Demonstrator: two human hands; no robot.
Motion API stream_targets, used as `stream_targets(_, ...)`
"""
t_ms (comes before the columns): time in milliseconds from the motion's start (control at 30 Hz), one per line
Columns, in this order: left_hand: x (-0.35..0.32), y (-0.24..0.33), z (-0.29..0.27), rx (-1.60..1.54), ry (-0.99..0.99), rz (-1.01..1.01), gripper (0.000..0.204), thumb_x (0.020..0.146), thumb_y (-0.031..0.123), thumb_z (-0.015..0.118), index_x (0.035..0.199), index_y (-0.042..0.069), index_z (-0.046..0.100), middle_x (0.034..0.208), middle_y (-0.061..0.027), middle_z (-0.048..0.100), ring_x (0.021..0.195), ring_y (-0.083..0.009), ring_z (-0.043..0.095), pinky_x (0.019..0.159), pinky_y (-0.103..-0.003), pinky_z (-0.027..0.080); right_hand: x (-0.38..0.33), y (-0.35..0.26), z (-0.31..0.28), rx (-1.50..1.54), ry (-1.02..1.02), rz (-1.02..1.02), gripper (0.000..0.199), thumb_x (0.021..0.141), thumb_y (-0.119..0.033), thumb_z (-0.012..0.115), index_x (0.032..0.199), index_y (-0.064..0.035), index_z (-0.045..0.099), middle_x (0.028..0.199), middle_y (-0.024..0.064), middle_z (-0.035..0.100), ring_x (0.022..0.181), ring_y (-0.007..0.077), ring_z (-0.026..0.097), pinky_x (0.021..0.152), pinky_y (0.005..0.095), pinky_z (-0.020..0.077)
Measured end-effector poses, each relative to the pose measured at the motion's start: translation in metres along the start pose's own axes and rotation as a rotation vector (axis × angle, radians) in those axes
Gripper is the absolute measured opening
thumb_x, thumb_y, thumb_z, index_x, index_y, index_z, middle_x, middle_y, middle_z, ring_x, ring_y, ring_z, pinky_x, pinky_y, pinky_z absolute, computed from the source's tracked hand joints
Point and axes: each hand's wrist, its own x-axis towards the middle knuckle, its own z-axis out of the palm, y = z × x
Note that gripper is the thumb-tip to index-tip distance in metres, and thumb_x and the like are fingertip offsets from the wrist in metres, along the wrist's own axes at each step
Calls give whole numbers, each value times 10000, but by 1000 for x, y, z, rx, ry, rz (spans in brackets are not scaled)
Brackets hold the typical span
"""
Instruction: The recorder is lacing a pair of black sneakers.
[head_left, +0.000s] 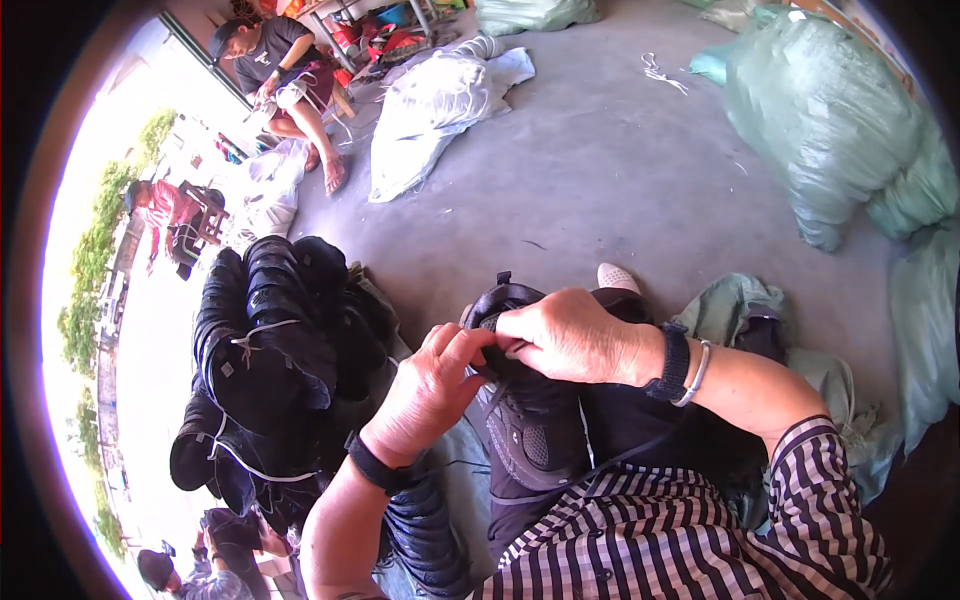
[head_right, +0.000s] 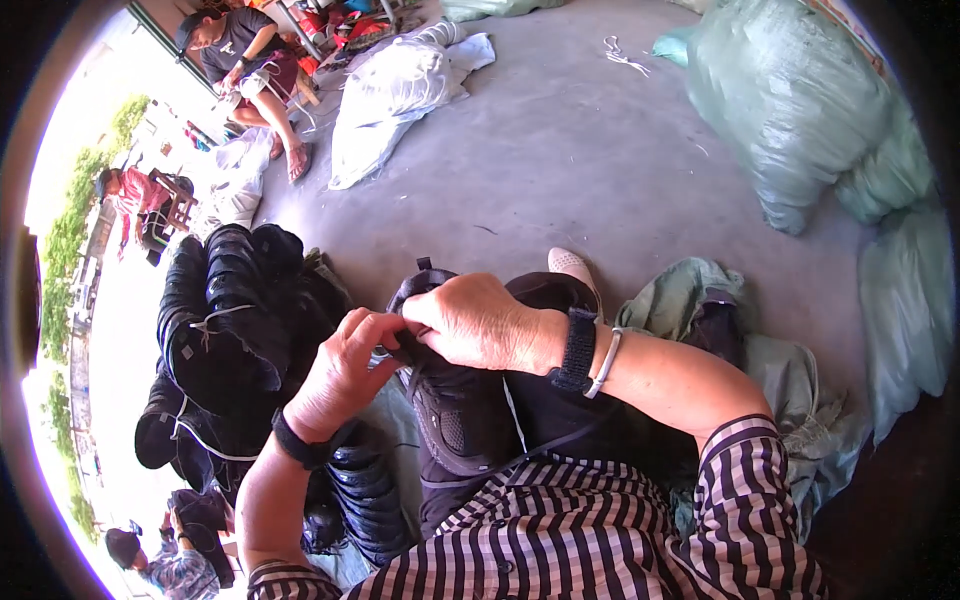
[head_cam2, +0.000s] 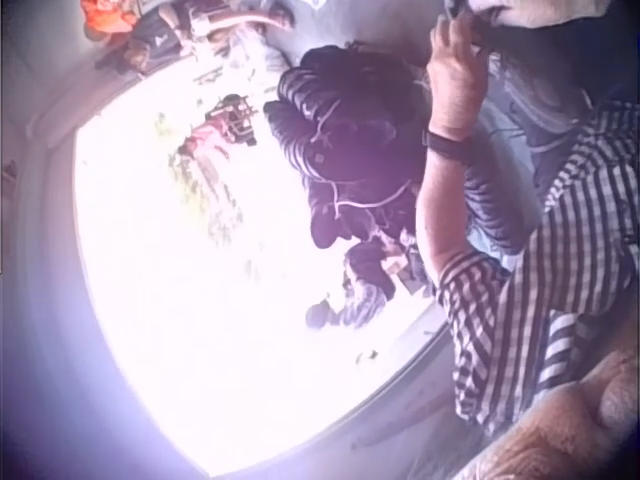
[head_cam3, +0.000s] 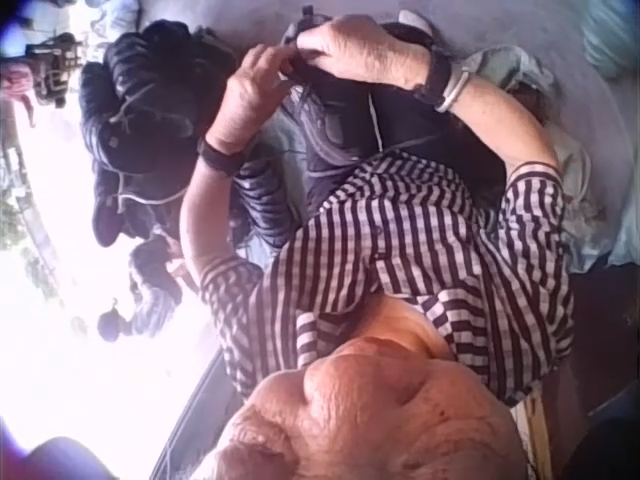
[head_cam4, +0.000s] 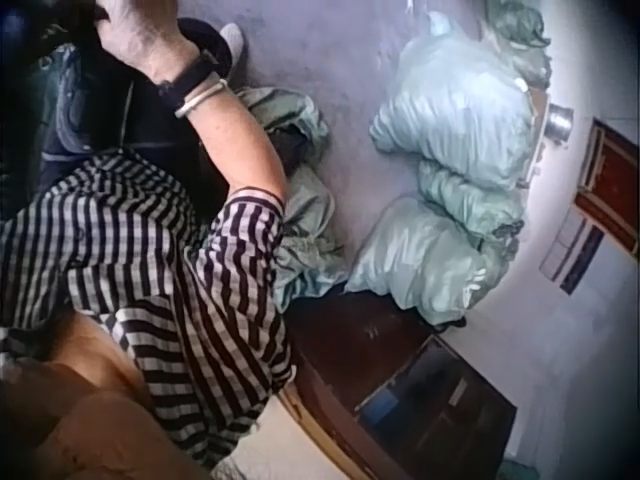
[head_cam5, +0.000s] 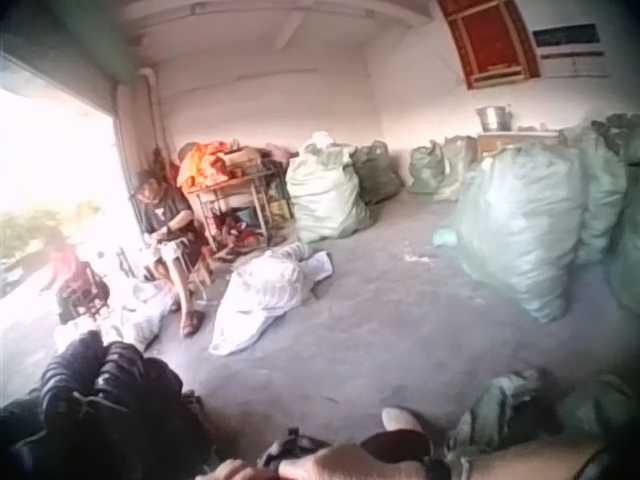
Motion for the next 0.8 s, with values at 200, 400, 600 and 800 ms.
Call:
stream_targets(200, -14, -7, 21, -52, 159, -33, 567, 627, -92, 705, 1142, 53, 517, 878, -76, 576, 820, -237, 622, 762, -344, 516, 3, 4, 15, 35, -45, -87, 129, 775, -116, 646, 903, -113, 661, 798, 84, 672, 770, 292, 658, 660, 386, 519)
stream_targets(400, -14, -5, 22, -71, 190, -24, 684, 614, -102, 721, 1233, 49, 474, 890, -86, 577, 878, -256, 623, 809, -361, 511, -5, 0, 26, -204, 79, -344, 40, 767, -103, 590, 774, -75, 562, 650, 38, 585, 635, 207, 630, 578, 357, 498)
stream_targets(600, -11, 4, 9, -78, 27, 30, 881, 579, -23, 793, 1361, 53, 394, 1087, -123, 539, 961, -287, 565, 838, -379, 496, -7, 16, 2, -486, 322, -357, 63, 781, -112, 604, 827, -97, 564, 681, 24, 563, 591, 208, 603, 533, 349, 468)
stream_targets(800, -13, 8, 7, -34, -14, 9, 920, 567, 5, 811, 1376, 87, 380, 1139, -132, 524, 1040, -322, 531, 874, -392, 489, -28, 145, -71, 69, 916, 225, 90, 897, -153, 607, 933, -74, 582, 704, 19, 583, 527, 122, 543, 467, 265, 436)
